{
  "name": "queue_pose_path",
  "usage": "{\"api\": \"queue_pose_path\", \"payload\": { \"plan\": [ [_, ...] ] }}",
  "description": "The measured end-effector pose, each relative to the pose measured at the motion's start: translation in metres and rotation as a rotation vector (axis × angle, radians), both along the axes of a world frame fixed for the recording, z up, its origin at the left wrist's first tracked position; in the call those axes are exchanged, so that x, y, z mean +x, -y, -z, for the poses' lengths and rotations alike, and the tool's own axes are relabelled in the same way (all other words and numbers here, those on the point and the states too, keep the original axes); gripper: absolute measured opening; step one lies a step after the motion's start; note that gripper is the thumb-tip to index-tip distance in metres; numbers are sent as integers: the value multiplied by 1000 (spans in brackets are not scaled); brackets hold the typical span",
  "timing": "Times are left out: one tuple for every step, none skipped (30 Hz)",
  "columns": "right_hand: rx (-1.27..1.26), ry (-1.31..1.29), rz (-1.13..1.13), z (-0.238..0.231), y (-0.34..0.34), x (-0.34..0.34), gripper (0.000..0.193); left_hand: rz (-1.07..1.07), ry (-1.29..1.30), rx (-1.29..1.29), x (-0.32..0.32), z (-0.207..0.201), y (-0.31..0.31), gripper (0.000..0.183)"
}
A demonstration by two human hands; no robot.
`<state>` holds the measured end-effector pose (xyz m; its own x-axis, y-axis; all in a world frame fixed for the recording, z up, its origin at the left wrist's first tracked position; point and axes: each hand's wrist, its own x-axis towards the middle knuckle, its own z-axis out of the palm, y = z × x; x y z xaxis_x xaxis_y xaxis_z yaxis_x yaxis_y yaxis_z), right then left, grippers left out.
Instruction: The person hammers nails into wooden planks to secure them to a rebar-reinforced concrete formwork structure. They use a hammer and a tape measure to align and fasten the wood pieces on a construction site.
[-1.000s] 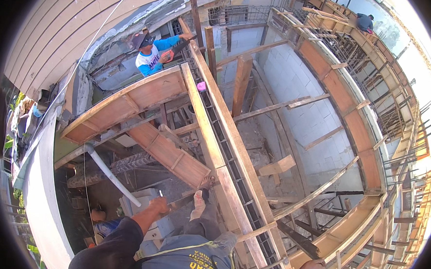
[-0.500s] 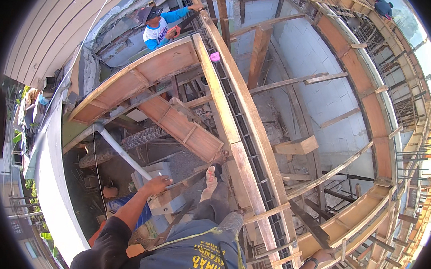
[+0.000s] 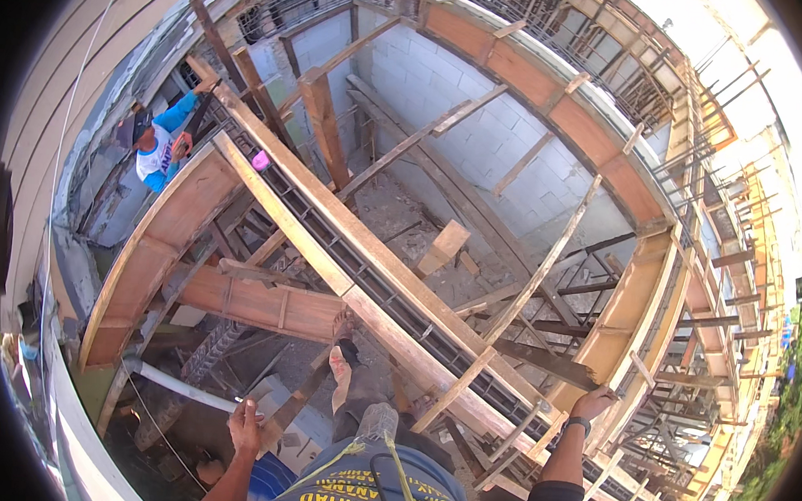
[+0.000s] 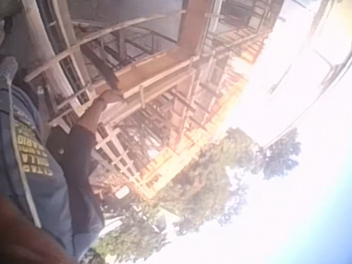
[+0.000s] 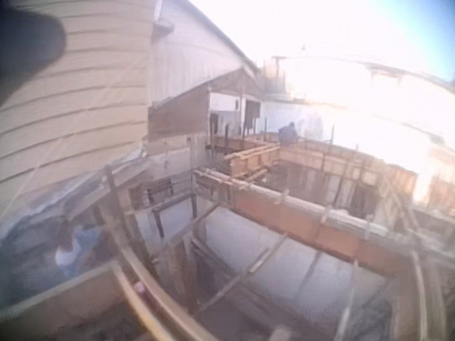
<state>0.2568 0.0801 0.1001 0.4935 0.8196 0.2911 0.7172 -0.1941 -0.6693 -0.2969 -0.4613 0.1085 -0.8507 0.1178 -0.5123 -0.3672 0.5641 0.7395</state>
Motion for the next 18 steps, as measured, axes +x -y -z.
{"api": "queue_pose_path", "payload": {
  "plan": [
    [18,-27,6,2,2,-9,43,-9,-78,-12,1,5,5,54],
    [-1,-43,12,-12,11,-36,42,37,-110,-40,0,4,8,54],
    [-52,-38,20,-15,11,-30,42,81,-134,-56,-1,6,4,54],
    [-88,-3,39,-9,12,-15,41,121,-167,-56,-2,12,0,54],
    [-153,-7,65,-18,18,-33,41,147,-210,-80,-3,12,5,54],
    [-211,11,84,-26,22,-38,41,180,-243,-100,-6,9,8,55],
    [-104,-12,34,-15,23,-15,40,249,-239,-138,-8,7,1,60],
    [-18,8,-45,-3,22,3,36,233,-220,-157,-7,6,-5,61],
    [-13,-44,-87,1,24,13,29,212,-207,-185,-5,3,-8,62],
    [-69,-205,-116,-1,26,21,28,188,-196,-216,-8,1,-8,63],
    [-176,-429,-154,-25,31,-12,31,168,-185,-244,-15,5,7,68],
    [-131,-290,-208,-35,37,5,39,178,-148,-260,-15,6,3,70],
    [-43,-222,-153,-52,46,-1,43,177,-122,-290,-13,2,0,72],
    [43,-153,-104,-83,56,-19,48,170,-99,-320,-13,0,-2,73],
    [96,-234,-111,-119,67,-33,50,146,-85,-287,-16,5,4,77],
    [151,-309,-119,-163,81,-47,52,132,-81,-287,-18,7,5,77],
    [247,-371,-120,-207,100,-57,45,121,-80,-285,-20,10,5,77],
    [439,-386,-154,-249,122,-67,37,114,-76,-279,-22,14,3,77]
  ]
}}
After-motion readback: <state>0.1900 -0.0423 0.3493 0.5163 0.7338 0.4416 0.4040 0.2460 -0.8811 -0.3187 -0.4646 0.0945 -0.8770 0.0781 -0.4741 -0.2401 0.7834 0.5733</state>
